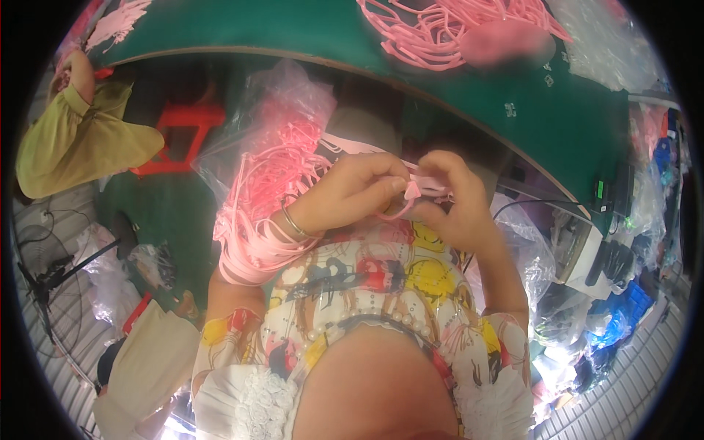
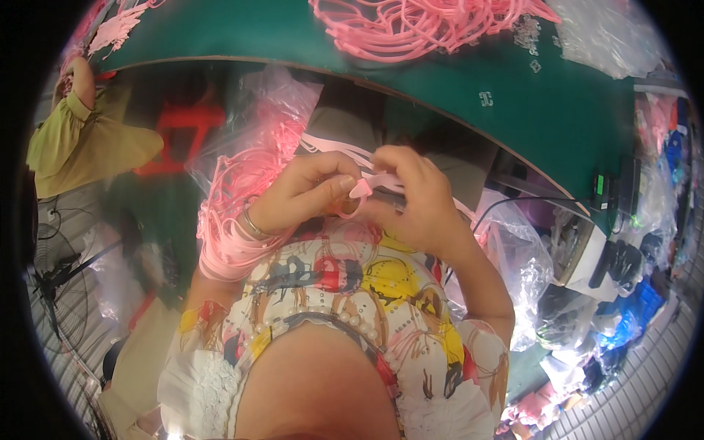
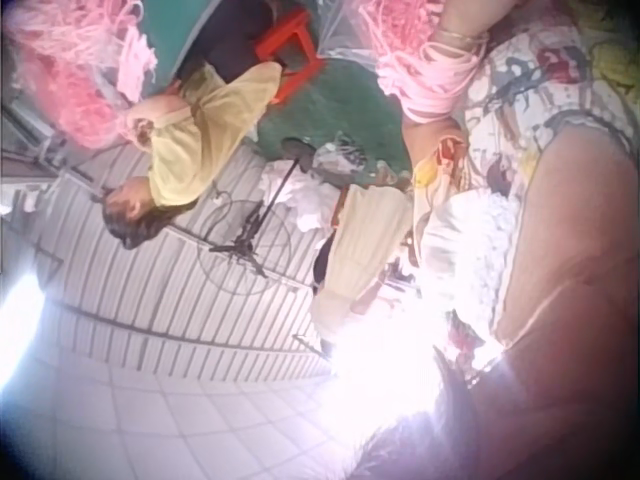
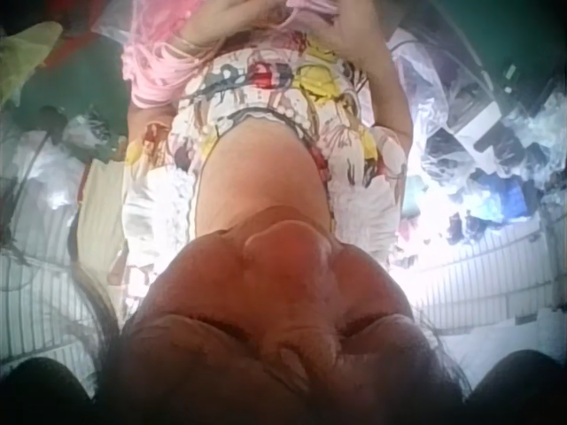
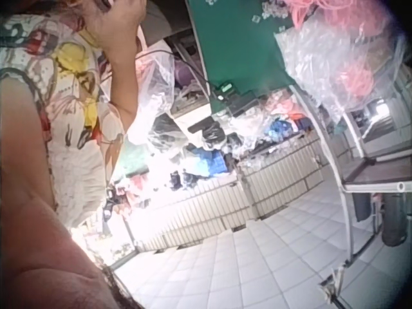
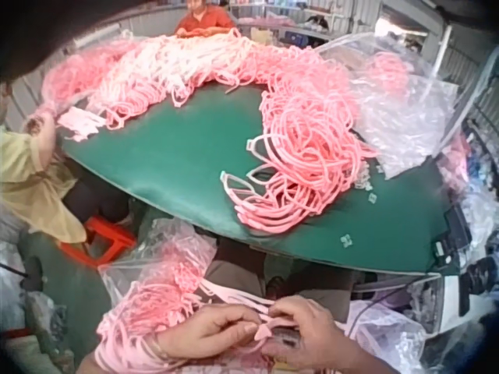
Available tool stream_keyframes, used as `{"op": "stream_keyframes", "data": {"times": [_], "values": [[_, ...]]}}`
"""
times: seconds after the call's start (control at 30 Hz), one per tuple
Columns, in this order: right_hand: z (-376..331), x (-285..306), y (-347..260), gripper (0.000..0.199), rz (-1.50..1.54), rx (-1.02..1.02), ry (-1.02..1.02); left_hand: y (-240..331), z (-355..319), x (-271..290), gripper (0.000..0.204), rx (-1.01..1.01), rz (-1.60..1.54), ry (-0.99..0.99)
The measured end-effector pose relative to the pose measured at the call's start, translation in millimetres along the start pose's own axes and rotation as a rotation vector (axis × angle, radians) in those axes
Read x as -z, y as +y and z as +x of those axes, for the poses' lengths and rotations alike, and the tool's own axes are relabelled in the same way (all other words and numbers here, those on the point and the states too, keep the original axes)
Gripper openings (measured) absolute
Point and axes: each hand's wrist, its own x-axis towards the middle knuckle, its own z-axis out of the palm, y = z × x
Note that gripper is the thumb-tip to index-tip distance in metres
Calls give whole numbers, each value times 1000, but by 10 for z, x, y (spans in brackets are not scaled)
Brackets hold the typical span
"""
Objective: The person sits at a green table and repeatedly picks up pink elastic bands and small clear plastic clips. They insert the ends of the elastic bands into the clips to form loops, then place the finished items into a pile on the table. The process is repetitive and involves handling the materials by hand.
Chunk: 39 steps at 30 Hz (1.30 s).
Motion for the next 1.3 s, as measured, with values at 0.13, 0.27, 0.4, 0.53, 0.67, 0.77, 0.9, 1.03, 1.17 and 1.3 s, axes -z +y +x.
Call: {"op": "stream_keyframes", "data": {"times": [0.13,0.27,0.4,0.53,0.67,0.77,0.9,1.03,1.17,1.3], "values": [[-10,-99,74,19,-429,422,209,14,45,-43,17,-36,304,34],[11,-59,-14,12,-171,435,225,65,68,-28,18,92,371,23],[138,-45,319,10,532,-69,-6,120,-57,42,20,229,-227,33],[141,-91,547,9,956,-403,-393,167,-111,147,23,196,-230,2],[115,-34,687,11,955,-298,-444,97,-163,290,22,193,-168,21],[111,42,593,9,962,-343,-446,93,-169,269,20,201,-190,39],[106,88,598,9,886,-253,-350,144,-128,243,20,237,-33,12],[135,130,556,7,753,-153,-388,136,-128,184,20,234,-78,23],[139,165,528,8,559,-143,-358,165,-133,177,16,254,-89,-4],[126,163,506,11,618,-173,-371,147,-121,227,17,296,-6,-7]]}}
